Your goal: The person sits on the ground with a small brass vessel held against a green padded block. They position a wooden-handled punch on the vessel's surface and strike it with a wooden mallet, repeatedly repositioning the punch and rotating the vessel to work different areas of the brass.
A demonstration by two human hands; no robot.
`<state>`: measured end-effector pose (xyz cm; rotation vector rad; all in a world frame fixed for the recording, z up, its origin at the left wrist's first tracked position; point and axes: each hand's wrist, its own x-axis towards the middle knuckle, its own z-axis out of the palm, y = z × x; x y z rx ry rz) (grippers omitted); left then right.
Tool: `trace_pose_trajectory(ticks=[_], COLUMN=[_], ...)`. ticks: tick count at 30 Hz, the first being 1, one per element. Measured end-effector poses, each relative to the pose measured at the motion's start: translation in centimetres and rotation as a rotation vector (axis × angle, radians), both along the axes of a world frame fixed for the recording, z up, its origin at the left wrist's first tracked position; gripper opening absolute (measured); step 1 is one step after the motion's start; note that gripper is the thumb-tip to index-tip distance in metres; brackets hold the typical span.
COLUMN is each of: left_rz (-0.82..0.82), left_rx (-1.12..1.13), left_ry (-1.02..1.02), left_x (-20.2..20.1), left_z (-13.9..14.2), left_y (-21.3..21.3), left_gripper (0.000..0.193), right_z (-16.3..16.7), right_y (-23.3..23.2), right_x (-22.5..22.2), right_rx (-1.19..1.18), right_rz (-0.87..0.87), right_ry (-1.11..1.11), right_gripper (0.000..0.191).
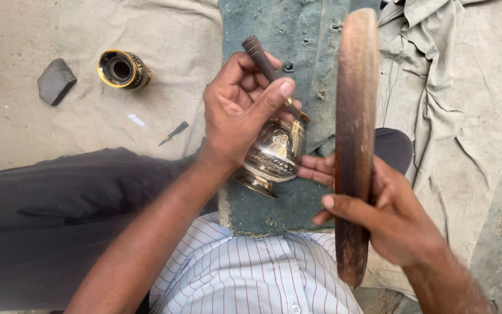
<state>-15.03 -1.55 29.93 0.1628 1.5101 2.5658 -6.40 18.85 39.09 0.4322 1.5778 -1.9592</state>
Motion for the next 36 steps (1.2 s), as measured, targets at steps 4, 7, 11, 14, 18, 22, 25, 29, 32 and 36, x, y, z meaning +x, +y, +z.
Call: trace_pose_trajectory(ticks=[4,7,11,14,18,22,25,29,32,36], left_rz=[-0.037,-0.083,-0.183,-0.288,-0.338,-0.403,-0.445,-0.452,-0.477,-0.446], left_rx=[-0.082,-0.176,-0.401,-0.841,-0.963,-1.106,-1.185,-1.232,-1.227,-1.206], left_ry=[0.144,0.119,0.09,0.127,0.098,0.047,0.124,0.163,0.065,0.089], left_x=[0.5,0.0,-0.5,-0.9,-1.7,-2.5,-2.7,-2.5,-2.7,-2.5], left_z=[1.1,2.3,4.1,5.5,7.1,8.1,8.6,8.9,9.1,9.2], left_y=[0.5,0.6,-0.1,-0.3,0.6,2.0,2.9,3.8,4.1,4.1], left_gripper=[0.025,0.028,0.027,0.029,0.032,0.03,0.03,0.035,0.036,0.039], right_z=[-4.1,-5.9,-3.9,-1.9,-3.1,-5.5,-6.0,-5.6,-5.1,-5.1], right_y=[2.3,3.7,5.1,7.2,11.3,14.5,15.3,15.2,15.5,16.0], right_x=[-1.1,-1.3,-1.6,-2.0,-2.2,-1.7,-2.6,-5.0,-6.0,-6.3], right_rx=[-0.132,-0.012,0.189,0.475,0.171,0.373,0.89,1.072,0.953,0.918], right_rz=[0.092,0.032,0.001,-0.009,-0.173,0.032,0.138,0.411,0.373,0.368], right_ry=[-0.075,-0.172,-0.137,-0.026,0.307,0.543,0.427,0.251,0.503,0.487], right_gripper=[0.069,0.055,0.053,0.056,0.048,0.061,0.057,0.044,0.083,0.085])
